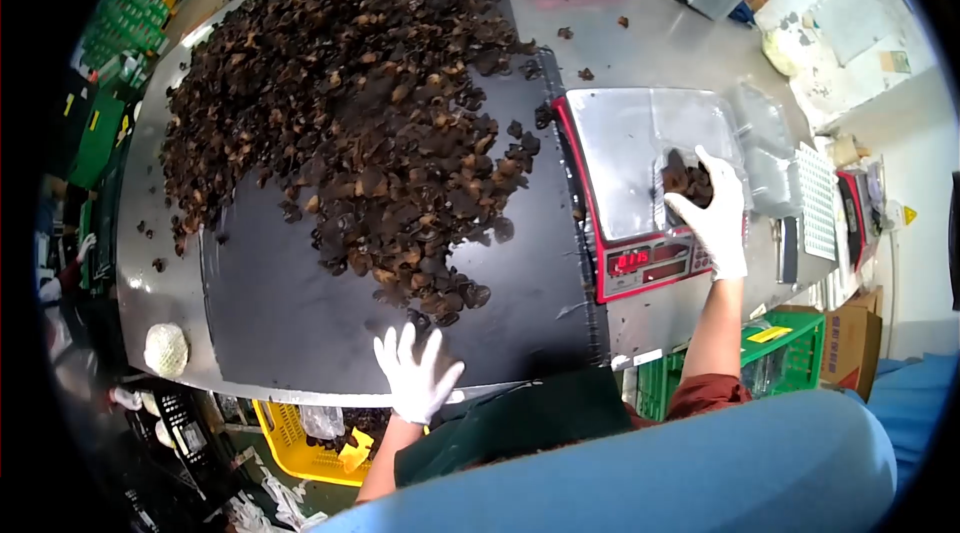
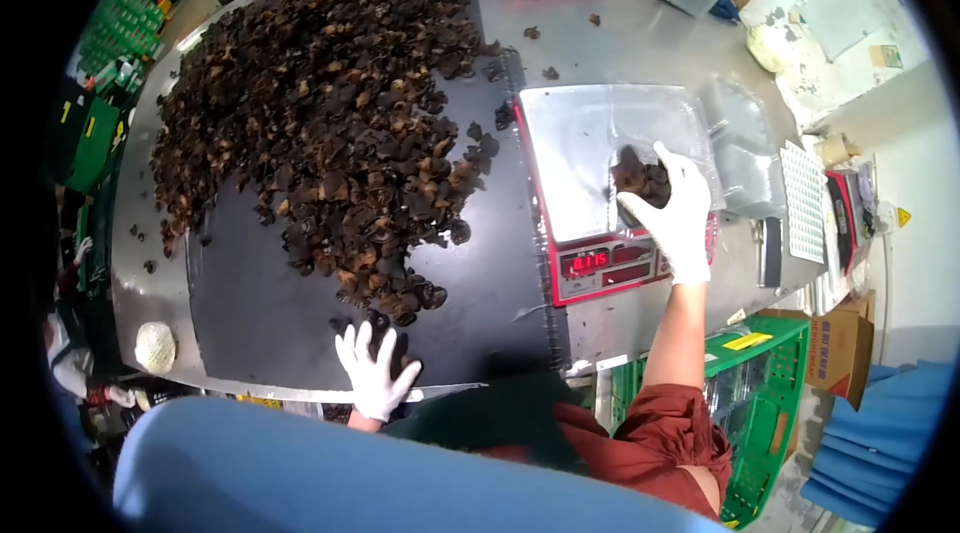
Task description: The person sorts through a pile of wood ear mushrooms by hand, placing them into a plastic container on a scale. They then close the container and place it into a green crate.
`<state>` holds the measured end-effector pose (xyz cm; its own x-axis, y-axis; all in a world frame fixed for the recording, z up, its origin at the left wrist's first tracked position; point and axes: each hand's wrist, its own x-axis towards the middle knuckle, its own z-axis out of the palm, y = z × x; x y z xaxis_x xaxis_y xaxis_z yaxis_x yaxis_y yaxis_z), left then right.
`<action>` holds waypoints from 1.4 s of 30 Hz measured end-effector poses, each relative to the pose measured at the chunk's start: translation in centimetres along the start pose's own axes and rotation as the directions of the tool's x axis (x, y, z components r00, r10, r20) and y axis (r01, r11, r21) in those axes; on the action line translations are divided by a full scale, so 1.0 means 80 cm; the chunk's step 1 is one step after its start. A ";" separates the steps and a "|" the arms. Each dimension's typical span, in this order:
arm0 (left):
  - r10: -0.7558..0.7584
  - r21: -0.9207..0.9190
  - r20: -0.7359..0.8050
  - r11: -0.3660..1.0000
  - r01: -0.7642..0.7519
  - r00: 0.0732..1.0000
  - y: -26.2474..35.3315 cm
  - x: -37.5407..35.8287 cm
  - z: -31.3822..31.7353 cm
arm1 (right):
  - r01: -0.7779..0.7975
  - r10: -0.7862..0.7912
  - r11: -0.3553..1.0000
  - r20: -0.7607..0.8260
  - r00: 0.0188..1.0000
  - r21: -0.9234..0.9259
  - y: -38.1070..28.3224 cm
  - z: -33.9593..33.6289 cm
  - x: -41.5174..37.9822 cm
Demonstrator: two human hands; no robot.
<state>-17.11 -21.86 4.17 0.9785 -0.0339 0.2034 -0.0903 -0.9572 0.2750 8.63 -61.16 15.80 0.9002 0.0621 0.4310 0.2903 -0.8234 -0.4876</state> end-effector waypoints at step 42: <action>-0.265 -0.639 0.050 0.733 0.235 0.963 -0.021 0.035 0.024 | 0.368 -0.734 0.666 0.480 0.481 0.649 -0.193 0.227 -0.184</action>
<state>-13.86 -20.94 2.46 0.9756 0.2061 0.0758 0.0451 -0.5258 0.8494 -3.19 -39.12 3.18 0.3756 0.9049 0.2003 0.7350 -0.1592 -0.6591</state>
